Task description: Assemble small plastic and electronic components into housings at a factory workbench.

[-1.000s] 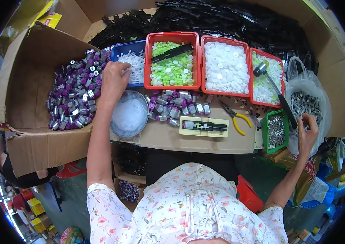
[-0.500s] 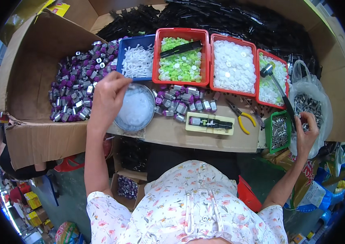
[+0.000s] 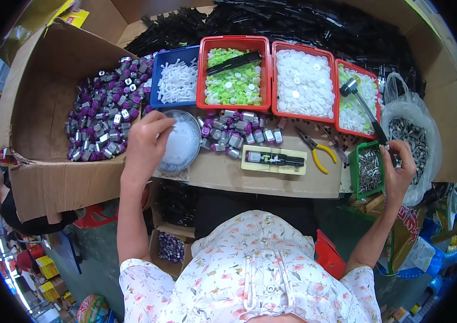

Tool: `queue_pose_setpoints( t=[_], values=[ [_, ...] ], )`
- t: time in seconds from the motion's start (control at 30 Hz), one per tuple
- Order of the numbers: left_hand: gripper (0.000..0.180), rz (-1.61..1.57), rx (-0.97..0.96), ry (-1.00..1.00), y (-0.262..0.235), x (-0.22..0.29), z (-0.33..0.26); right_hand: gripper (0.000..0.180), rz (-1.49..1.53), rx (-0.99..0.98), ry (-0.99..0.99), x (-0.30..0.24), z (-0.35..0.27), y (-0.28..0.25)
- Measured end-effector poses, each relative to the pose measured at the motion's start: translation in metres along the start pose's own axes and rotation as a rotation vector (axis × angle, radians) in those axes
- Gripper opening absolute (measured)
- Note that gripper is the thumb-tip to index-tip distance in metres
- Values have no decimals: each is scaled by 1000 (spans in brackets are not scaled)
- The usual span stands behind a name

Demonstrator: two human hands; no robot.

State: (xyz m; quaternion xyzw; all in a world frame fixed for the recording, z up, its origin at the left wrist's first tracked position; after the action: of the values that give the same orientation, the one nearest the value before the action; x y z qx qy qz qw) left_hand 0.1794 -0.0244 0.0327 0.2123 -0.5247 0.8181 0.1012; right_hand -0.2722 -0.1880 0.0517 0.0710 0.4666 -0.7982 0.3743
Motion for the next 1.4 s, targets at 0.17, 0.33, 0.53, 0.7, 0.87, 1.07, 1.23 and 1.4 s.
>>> queue_pose_setpoints(
  t=[0.17,0.33,0.53,0.7,0.87,1.07,1.23,1.4],
  values=[
    [13,-220,143,-184,-7,16,-5,14,413,14,83,-26,-11,31],
    [13,-669,195,-384,18,31,-21,23,874,-210,186,-89,-30,82],
    [13,-1060,208,-594,52,65,-36,23,1129,-241,263,-133,-46,113],
    [12,-1188,131,-647,65,81,-36,22,1193,-221,244,-128,-53,115],
    [14,-1254,60,-616,70,86,-34,24,1215,-225,248,-121,-55,112],
    [14,-1270,42,-636,76,91,-32,23,1255,-235,266,-110,-56,112],
    [14,-1346,-7,-681,82,94,-32,21,1316,-241,307,-104,-57,114],
    [14,-1316,1,-681,84,96,-30,22,1231,-274,232,-102,-57,112]
  ],
)
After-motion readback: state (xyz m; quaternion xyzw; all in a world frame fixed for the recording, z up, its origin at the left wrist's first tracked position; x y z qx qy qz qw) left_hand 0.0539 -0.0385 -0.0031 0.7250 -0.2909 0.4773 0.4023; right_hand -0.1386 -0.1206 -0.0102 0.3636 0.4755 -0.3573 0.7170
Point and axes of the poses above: each hand's wrist, its own z-axis towards the middle knuckle, its own y-axis out of the palm, x = y × z, the point moved 1 cm from there along z, towards the middle knuckle, and after that the axes turned 8 degrees about x, right-handed, at the moved point
